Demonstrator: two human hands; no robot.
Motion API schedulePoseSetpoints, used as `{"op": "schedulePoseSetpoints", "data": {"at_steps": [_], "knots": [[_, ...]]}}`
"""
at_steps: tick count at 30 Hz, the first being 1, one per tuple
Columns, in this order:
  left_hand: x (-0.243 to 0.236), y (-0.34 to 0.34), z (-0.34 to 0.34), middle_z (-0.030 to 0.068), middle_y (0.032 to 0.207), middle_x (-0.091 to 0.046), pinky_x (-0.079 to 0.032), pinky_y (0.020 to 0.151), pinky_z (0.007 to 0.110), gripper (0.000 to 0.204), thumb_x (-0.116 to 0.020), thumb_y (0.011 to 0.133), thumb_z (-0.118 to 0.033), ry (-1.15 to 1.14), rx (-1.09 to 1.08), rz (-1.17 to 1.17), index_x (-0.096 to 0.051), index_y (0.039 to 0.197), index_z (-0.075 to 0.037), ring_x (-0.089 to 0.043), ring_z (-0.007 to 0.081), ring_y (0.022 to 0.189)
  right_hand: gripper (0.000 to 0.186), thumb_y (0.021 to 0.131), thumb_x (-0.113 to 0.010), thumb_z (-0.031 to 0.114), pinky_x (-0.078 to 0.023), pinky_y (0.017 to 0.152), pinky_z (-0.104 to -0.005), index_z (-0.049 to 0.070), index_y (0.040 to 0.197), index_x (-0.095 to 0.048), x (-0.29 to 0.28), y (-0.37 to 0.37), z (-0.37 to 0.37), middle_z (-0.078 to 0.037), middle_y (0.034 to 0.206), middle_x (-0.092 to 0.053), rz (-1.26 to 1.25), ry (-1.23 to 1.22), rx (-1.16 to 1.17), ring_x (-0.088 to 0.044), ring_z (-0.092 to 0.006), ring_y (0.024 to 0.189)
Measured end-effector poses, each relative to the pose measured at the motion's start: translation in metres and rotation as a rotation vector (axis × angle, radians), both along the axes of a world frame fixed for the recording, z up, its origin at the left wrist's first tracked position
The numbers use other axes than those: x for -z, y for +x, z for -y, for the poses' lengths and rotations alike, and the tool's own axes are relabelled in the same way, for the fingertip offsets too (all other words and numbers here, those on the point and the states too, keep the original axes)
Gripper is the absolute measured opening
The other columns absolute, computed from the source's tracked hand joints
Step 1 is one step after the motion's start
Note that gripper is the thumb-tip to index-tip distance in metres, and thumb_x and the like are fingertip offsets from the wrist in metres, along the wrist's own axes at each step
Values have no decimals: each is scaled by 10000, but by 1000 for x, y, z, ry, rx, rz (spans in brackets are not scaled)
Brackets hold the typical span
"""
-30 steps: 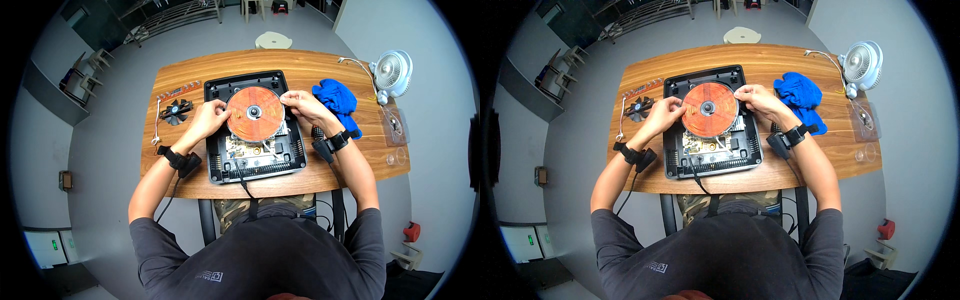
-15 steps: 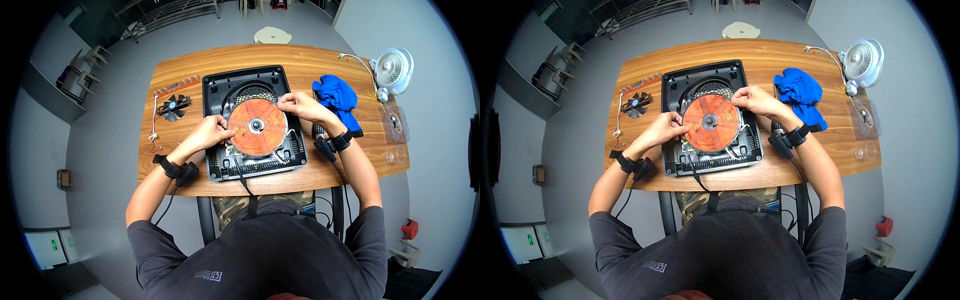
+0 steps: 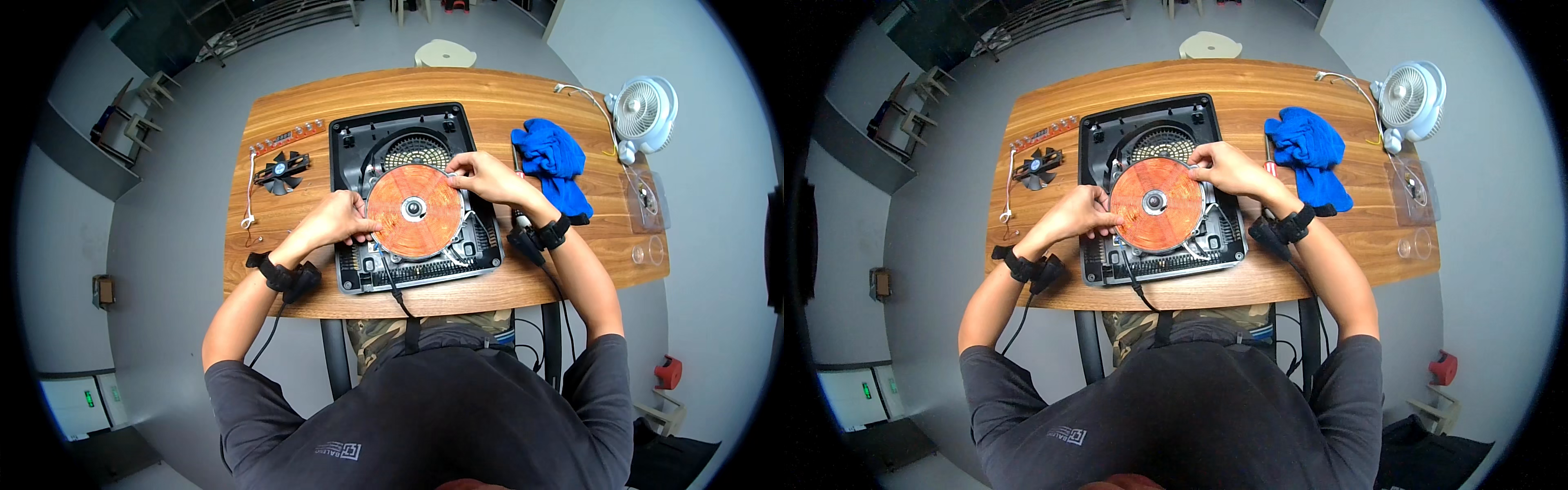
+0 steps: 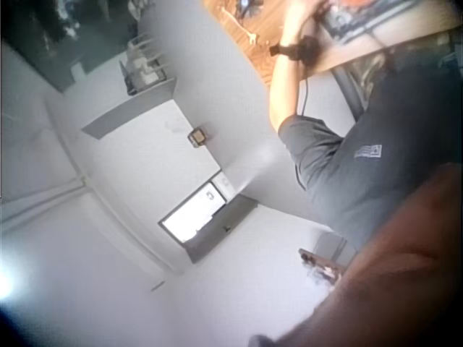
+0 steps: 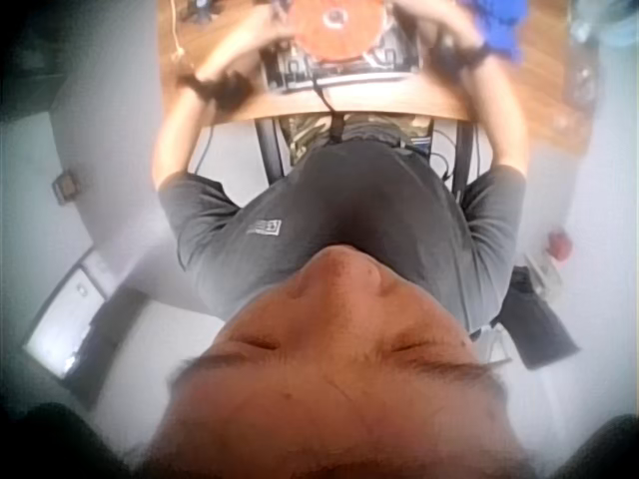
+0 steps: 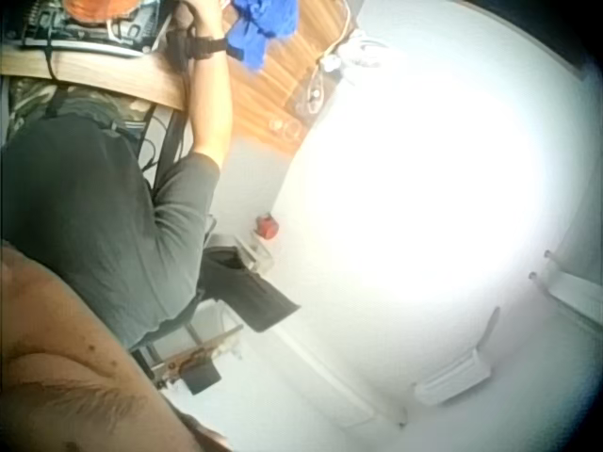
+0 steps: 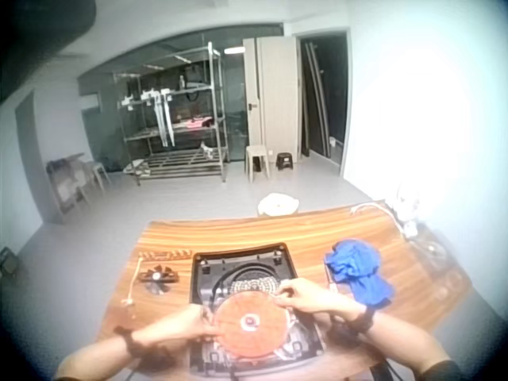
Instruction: The person cleans the exterior of a disassembled electronic device with a blue cloth, then opens the casing to access the internal components. They use a screwdriver to tighten screws on the internal circuitry and fan assembly, then wipe the fan with the cloth before reattaching it.
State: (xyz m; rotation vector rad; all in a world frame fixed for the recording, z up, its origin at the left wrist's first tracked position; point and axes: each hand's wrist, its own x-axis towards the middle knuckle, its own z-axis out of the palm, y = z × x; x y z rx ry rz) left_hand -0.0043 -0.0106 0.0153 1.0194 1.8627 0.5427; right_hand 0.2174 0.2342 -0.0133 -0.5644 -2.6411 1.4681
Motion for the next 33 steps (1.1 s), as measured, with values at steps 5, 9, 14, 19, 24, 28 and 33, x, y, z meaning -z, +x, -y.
{"op": "schedulePoseSetpoints", "data": {"at_steps": [5,9,14,19,24,28,33], "knots": [[1,3,2,84,771,-736,-567,525,238,284,-821,899,-183,19,-27,40,-625,896,22,-710,108,665,265,928,-705,232,-529,867,-414,-3,1042,-748,-18,0,14,-185,930,-717,-63,341,28,-673,-324,952],[6,1,2,96,792,-740,-584,547,238,277,-810,909,-170,27,-26,63,-620,898,31,-718,117,685,301,965,-556,194,-503,969,-440,-1,1080,-755,0,-2,0,-239,1002,-704,-125,309,-12,-637,-373,1031],[3,3,3,108,776,-742,-588,540,239,284,-804,915,-172,27,-34,72,-612,890,35,-724,126,670,290,963,-538,89,-477,965,-378,-2,1156,-735,-4,-1,-6,-169,1051,-616,-30,247,-111,-590,-294,1015],[-1,4,2,119,758,-745,-587,533,240,304,-812,909,-181,9,-37,56,-599,859,29,-726,133,648,282,914,-627,46,-484,904,-373,25,1174,-737,-16,3,-7,-143,1005,-573,-62,285,-193,-588,-291,988],[-5,4,0,108,744,-743,-567,513,233,282,-803,917,-171,-29,-16,44,-602,851,16,-714,122,617,263,880,-718,45,-494,911,-376,10,1140,-741,-10,4,-7,-140,1023,-592,-145,322,-183,-599,-299,995],[-11,5,-1,95,714,-738,-544,482,231,286,-795,925,-190,-56,11,14,-609,837,9,-693,111,570,245,879,-742,66,-497,935,-389,-3,1114,-747,-10,2,-6,-142,1016,-610,-162,344,-185,-607,-312,1034],[-15,6,-2,87,698,-735,-532,467,232,296,-798,924,-212,-75,25,-20,-619,831,4,-681,107,548,228,887,-742,79,-498,937,-388,3,1102,-754,-13,1,-7,-142,1016,-618,-149,336,-190,-610,-311,1039]]}}
